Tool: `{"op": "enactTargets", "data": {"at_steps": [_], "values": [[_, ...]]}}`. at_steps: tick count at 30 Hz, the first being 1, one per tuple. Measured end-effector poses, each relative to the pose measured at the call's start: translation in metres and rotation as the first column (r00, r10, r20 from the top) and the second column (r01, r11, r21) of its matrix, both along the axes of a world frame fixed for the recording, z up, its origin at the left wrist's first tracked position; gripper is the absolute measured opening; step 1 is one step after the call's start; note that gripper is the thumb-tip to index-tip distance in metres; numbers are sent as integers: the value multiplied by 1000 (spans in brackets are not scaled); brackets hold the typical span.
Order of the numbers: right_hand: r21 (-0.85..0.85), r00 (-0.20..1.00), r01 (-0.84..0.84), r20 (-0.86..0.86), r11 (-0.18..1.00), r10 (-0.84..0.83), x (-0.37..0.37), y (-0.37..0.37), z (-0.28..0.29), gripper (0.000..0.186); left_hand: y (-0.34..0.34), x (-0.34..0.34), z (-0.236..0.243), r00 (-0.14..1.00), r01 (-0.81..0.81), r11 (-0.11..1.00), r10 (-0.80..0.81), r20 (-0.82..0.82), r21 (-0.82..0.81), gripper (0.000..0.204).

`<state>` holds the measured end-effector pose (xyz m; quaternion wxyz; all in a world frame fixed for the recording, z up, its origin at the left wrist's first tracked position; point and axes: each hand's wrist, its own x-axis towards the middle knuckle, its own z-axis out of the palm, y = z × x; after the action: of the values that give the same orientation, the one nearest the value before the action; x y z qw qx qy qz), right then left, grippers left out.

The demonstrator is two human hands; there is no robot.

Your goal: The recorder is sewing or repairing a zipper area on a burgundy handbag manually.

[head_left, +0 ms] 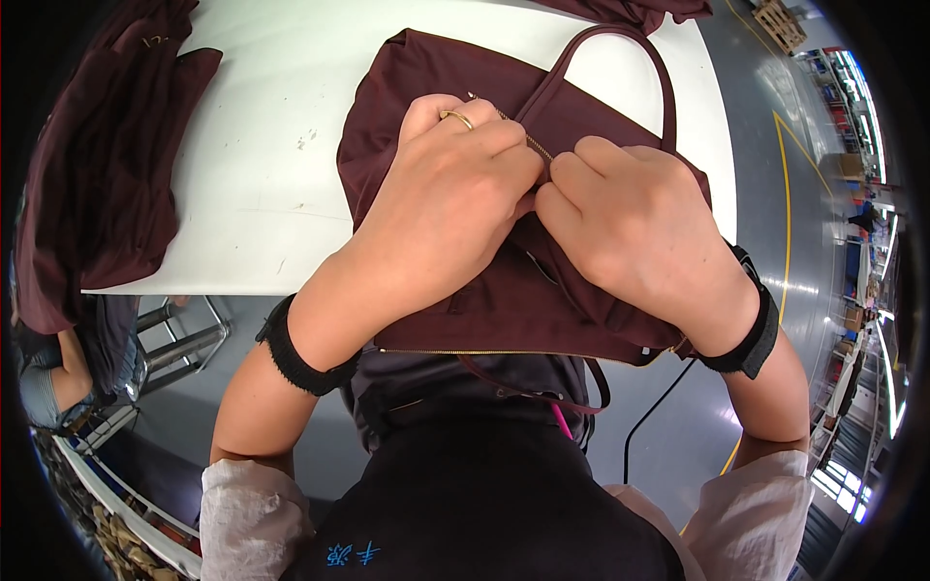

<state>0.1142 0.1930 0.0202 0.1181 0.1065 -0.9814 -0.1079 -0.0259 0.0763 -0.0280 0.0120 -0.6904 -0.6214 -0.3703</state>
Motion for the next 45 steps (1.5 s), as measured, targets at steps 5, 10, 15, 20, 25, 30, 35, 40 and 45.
{"op": "enactTargets", "data": {"at_steps": [5,10,15,20,25,30,35,40,45], "values": [[-41,998,-58,-5,997,57,-1,2,-3,12,-2,0,3,1000,-19,1000,19,-20,-4,11],[-16,990,-139,-34,990,139,-3,9,-5,14,-2,-3,2,1000,3,1000,-3,-2,-19,13],[-82,982,-153,-123,985,142,-9,15,-11,14,-2,-5,0,1000,2,999,-1,26,-36,10],[-295,945,18,-307,955,-112,-24,54,9,8,-6,3,-2,992,83,993,-75,104,-78,10],[-735,944,287,109,614,-311,-2,51,11,3,-8,1,-2,986,64,992,-47,158,-106,11],[-931,895,357,364,-76,-259,32,35,7,12,-8,2,0,985,71,992,-53,164,-105,11],[-841,922,299,376,-450,-91,44,16,11,7,-13,1,1,990,47,991,-30,136,-125,12],[-838,915,296,386,-459,-115,50,6,14,9,-19,1,4,993,37,990,-21,118,-136,11],[-810,876,309,447,-499,-182,59,-8,23,9,-26,-2,5,993,31,989,-14,117,-142,10]]}}
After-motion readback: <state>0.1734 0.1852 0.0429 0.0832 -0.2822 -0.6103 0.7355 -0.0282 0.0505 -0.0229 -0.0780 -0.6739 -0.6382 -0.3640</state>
